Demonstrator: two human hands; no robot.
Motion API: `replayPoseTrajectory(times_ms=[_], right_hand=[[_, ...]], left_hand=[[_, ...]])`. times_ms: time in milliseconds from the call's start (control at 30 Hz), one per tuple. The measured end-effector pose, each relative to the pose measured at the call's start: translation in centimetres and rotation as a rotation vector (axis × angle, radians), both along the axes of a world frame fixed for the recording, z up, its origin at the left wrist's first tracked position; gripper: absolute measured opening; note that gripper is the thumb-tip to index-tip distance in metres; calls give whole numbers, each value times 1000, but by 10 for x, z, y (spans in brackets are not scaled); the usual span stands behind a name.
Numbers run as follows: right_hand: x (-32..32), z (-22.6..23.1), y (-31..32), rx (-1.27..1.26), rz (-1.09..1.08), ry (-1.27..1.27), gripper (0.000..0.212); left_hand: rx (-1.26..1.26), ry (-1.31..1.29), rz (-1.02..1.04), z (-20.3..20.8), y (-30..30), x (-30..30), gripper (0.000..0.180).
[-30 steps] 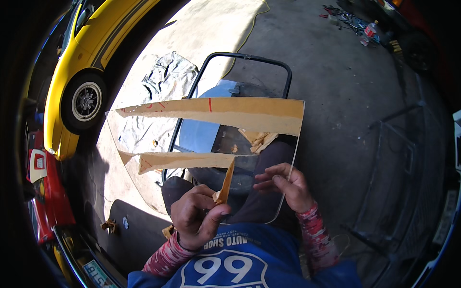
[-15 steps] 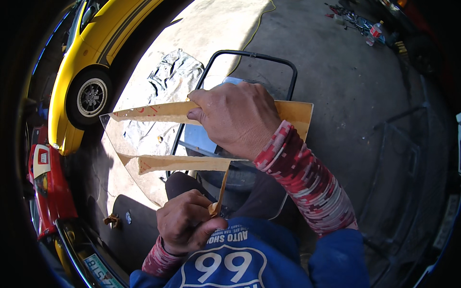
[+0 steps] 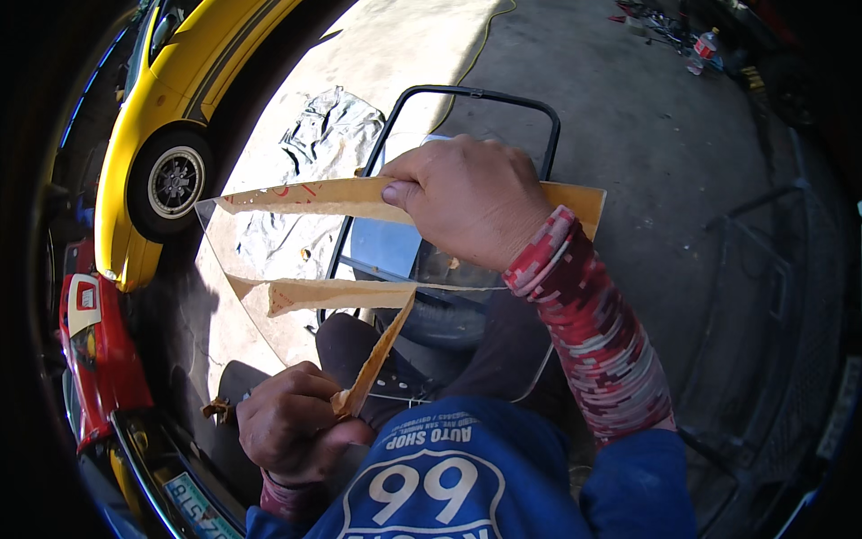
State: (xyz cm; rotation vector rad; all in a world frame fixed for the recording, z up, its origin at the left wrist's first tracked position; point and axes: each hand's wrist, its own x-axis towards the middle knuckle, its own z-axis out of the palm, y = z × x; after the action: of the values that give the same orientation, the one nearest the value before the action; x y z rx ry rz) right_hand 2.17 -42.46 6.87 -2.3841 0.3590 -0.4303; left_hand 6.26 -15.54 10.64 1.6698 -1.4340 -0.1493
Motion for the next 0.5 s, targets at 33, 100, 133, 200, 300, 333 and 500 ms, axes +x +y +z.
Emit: replayPoseTrajectory(times_ms=[33,100,133,200,300,333,500], right_hand=[[-1,1,0,22,-13,14,27],[-1,2,0,43,-18,34,28],[0,3,-1,43,-9,39,30],[0,6,-1,48,3,57,32],[-1,10,-1,65,3,92,33],[-1,11,-1,71,1,97,33],[0,14,-4,106,-11,146,33]], left_hand=[[8,-9,13,3,3,0,38],[13,-34,50,8,9,0,39],[0,-40,58,10,12,0,39],[-8,-61,92,12,16,-1,41],[-57,-46,130,14,23,1,43],[-62,-54,141,15,26,2,43],[-49,-103,182,28,43,9,46]])
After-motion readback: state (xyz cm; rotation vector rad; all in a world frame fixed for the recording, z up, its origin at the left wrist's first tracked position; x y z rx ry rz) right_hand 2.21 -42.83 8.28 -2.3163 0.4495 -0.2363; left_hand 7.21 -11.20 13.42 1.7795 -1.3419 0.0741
